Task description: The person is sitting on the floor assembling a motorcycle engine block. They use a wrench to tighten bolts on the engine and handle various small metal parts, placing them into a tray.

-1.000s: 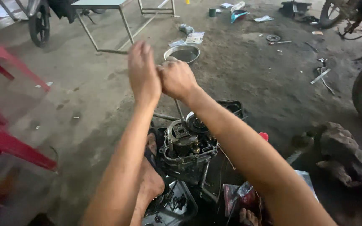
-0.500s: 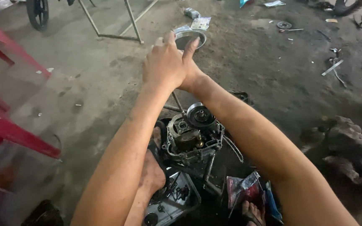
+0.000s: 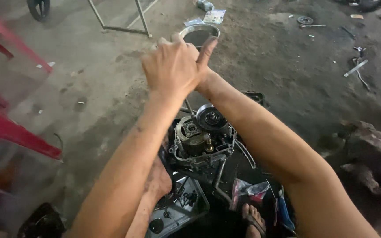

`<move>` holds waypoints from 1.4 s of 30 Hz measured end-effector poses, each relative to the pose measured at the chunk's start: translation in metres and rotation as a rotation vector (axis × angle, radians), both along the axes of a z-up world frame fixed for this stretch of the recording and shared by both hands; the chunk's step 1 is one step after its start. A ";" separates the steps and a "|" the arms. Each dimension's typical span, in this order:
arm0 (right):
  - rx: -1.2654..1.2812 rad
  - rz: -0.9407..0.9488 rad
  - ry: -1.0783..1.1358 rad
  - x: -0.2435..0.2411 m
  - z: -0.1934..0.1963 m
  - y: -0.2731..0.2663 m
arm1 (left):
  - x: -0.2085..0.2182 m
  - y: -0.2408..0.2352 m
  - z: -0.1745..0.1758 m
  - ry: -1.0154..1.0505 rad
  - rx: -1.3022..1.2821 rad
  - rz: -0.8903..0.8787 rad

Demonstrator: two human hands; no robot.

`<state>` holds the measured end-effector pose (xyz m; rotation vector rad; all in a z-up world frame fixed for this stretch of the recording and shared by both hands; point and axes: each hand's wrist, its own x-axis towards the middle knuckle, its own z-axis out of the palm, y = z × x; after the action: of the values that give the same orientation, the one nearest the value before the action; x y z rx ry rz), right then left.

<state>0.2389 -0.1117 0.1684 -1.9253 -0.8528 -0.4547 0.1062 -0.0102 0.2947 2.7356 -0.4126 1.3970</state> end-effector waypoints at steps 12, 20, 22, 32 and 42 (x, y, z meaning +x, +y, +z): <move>-0.157 -0.215 -0.558 -0.033 0.029 0.003 | 0.007 0.025 -0.012 -0.028 -0.193 -0.424; -0.015 -0.174 -0.432 -0.050 0.036 0.010 | 0.018 0.037 -0.016 -0.029 -0.138 -0.558; -0.010 -0.170 -0.408 -0.049 0.036 0.014 | 0.017 0.041 -0.016 -0.106 -0.112 -0.599; -0.009 -0.460 -0.294 -0.062 0.043 0.030 | 0.029 0.051 -0.013 0.148 -0.247 -0.700; -0.563 -0.548 -0.508 -0.067 0.099 0.056 | -0.015 0.075 -0.162 0.982 -1.099 -0.971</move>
<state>0.1715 -0.0552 0.2670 -2.6328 -0.8092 -1.1667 0.0907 0.0653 0.1324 1.5395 -0.5232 -0.0845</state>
